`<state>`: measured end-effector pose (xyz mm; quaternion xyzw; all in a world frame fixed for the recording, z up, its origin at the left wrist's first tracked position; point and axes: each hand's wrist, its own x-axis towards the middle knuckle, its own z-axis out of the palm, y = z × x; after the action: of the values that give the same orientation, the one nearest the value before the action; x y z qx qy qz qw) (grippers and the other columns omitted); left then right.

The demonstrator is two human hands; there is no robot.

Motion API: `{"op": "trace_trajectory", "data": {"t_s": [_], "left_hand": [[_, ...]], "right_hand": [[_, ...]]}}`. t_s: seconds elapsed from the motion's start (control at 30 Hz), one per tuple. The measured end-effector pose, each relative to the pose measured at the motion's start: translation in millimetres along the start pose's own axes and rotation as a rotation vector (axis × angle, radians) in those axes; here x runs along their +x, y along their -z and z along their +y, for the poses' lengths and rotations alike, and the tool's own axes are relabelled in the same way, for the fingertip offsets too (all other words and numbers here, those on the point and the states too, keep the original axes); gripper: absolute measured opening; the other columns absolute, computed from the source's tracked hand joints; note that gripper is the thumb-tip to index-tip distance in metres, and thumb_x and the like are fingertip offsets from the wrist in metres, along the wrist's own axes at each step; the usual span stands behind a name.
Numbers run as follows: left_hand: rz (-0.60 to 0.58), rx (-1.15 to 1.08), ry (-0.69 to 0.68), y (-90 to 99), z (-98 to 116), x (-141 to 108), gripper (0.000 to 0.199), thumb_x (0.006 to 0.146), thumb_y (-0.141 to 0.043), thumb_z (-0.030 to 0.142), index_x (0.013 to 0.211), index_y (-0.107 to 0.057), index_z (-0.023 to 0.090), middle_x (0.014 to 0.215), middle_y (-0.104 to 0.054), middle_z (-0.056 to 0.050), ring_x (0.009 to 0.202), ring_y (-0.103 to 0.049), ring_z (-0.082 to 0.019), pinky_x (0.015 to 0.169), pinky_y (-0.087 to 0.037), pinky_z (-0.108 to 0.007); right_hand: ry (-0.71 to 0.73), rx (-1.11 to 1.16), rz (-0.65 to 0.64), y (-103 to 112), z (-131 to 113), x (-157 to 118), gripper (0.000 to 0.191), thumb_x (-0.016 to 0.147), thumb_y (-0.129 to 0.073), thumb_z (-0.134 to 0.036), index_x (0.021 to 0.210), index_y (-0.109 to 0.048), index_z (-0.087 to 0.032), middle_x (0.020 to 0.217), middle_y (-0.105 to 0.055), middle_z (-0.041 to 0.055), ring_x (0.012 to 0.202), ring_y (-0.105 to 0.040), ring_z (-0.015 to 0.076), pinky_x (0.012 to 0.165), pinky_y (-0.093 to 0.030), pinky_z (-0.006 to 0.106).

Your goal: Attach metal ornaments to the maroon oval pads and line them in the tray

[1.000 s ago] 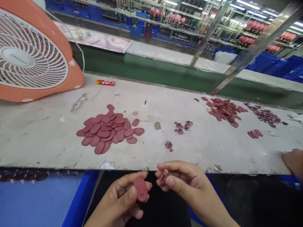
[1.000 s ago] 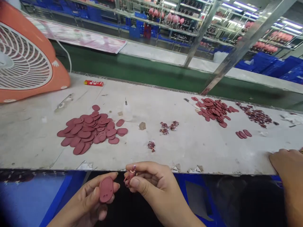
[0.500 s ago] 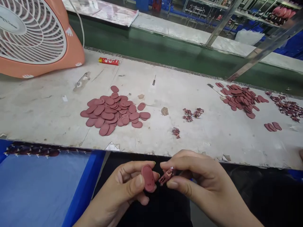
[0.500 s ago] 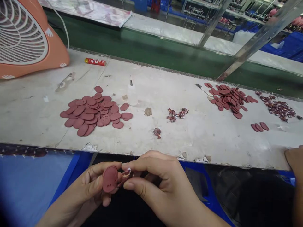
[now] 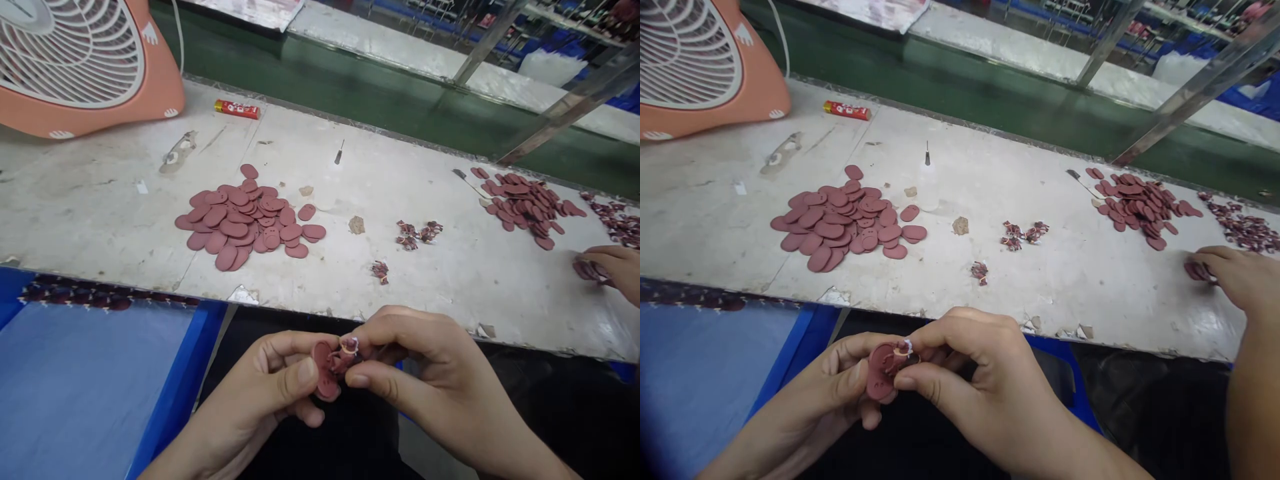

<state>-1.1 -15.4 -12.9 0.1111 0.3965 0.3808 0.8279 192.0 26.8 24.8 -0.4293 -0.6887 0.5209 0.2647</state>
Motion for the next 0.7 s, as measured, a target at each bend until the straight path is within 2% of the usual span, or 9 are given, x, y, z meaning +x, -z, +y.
{"op": "trace_trajectory", "data": {"t_s": [0.2, 0.43, 0.7], "left_hand": [[-0.009, 0.005, 0.017, 0.8, 1.1, 3.4, 0.025, 0.069, -0.084, 0.035, 0.087, -0.080, 0.017, 0.070, -0.069, -0.003, 0.066, -0.060, -0.010, 0.051, -0.050, -0.012], [-0.011, 0.000, 0.035, 1.1, 1.8, 3.1, 0.028, 0.067, -0.085, 0.036, 0.086, -0.080, 0.016, 0.069, -0.066, -0.001, 0.064, -0.059, -0.009, 0.052, -0.052, -0.012], [0.026, -0.059, 0.063, 2.7, -3.0, 3.5, 0.029, 0.067, -0.085, 0.034, 0.089, -0.079, 0.016, 0.069, -0.068, 0.000, 0.065, -0.061, -0.009, 0.053, -0.052, -0.012]], "right_hand": [[0.030, -0.040, -0.031, 1.6, -1.0, 1.9, 0.013, 0.084, -0.075, -0.021, 0.094, -0.071, -0.028, 0.079, -0.070, -0.0015, 0.066, -0.065, 0.0117, 0.058, -0.051, 0.020], [0.083, -0.115, -0.076, 3.5, -3.4, 3.8, 0.008, 0.087, -0.073, -0.025, 0.093, -0.069, -0.028, 0.079, -0.070, -0.0045, 0.066, -0.064, 0.0079, 0.060, -0.050, 0.017], [0.079, -0.128, -0.068, 1.3, 0.7, 3.4, 0.008, 0.087, -0.072, -0.023, 0.092, -0.068, -0.027, 0.077, -0.070, -0.0047, 0.065, -0.063, 0.0082, 0.059, -0.048, 0.019]]}}
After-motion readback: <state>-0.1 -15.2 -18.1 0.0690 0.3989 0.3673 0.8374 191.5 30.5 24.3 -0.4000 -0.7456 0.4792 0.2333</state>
